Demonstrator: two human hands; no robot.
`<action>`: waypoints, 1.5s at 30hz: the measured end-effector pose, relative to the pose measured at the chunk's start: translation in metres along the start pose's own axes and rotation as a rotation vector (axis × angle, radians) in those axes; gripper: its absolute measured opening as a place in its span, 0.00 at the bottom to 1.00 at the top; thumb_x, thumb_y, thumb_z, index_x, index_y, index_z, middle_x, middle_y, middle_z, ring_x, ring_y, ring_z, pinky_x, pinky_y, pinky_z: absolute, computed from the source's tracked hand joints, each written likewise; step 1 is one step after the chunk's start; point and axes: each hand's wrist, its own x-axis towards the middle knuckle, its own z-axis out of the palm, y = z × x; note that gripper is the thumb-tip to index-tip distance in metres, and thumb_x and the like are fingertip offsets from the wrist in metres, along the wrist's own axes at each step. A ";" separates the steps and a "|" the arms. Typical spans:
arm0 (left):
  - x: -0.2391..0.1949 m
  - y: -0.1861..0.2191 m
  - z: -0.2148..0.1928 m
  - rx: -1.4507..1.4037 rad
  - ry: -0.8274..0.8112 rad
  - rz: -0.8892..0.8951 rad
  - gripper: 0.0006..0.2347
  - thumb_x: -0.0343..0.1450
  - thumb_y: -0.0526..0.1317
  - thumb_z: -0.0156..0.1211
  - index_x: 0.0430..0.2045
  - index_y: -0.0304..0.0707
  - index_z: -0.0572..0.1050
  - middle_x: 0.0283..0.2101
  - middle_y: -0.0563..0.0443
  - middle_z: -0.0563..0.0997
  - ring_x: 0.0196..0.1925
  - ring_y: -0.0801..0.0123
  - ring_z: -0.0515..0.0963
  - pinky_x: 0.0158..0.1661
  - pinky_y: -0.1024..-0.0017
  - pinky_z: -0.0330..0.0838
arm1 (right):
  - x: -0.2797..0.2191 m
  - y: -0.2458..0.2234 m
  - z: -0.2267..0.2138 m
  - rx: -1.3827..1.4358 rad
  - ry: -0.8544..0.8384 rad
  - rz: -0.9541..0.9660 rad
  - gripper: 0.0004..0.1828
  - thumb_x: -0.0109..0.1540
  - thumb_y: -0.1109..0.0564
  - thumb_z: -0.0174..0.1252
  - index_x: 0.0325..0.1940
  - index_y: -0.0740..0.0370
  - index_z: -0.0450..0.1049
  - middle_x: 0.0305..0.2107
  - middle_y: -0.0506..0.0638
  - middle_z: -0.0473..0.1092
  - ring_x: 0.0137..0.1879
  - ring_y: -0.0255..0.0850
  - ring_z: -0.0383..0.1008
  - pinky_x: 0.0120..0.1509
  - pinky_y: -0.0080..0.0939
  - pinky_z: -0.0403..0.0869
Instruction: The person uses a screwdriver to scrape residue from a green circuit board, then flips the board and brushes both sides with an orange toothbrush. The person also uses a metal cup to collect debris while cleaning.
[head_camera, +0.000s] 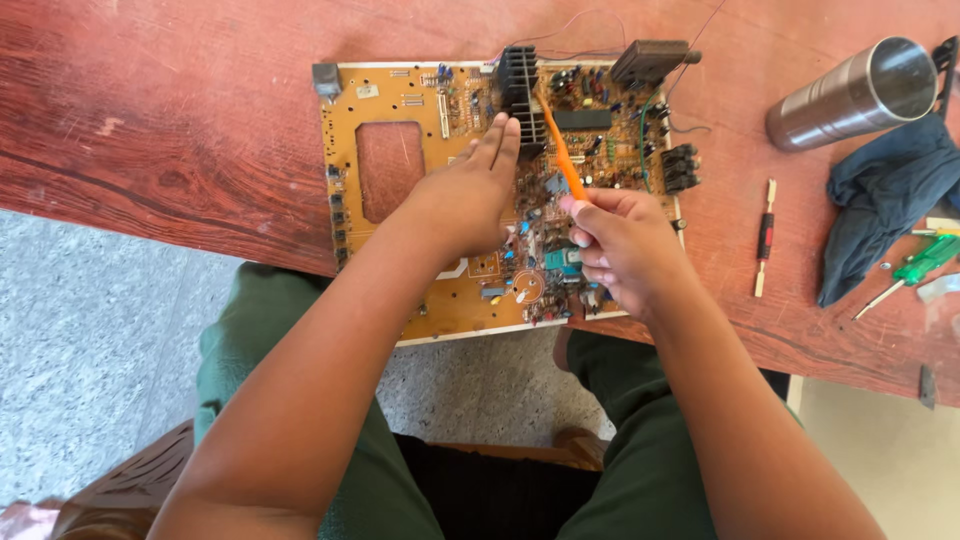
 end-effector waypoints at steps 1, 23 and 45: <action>0.004 0.000 -0.002 -0.006 0.008 0.016 0.50 0.62 0.43 0.72 0.72 0.33 0.36 0.77 0.37 0.41 0.75 0.47 0.54 0.67 0.61 0.58 | 0.001 -0.007 0.003 -0.020 -0.003 0.007 0.06 0.66 0.58 0.58 0.40 0.64 0.72 0.19 0.41 0.62 0.17 0.24 0.53 0.17 0.28 0.52; -0.001 -0.001 -0.008 0.087 0.000 0.023 0.51 0.62 0.44 0.72 0.72 0.34 0.36 0.77 0.39 0.40 0.76 0.49 0.54 0.66 0.60 0.60 | -0.012 -0.013 -0.007 -0.555 0.040 -0.286 0.09 0.68 0.57 0.49 0.41 0.63 0.74 0.22 0.41 0.66 0.25 0.28 0.63 0.29 0.33 0.65; 0.003 0.008 0.022 0.218 -0.021 -0.047 0.40 0.68 0.36 0.51 0.71 0.27 0.31 0.76 0.33 0.40 0.78 0.45 0.46 0.67 0.53 0.52 | 0.007 0.006 0.034 -1.192 0.282 -0.754 0.09 0.65 0.62 0.52 0.48 0.71 0.68 0.28 0.68 0.72 0.37 0.67 0.74 0.43 0.64 0.69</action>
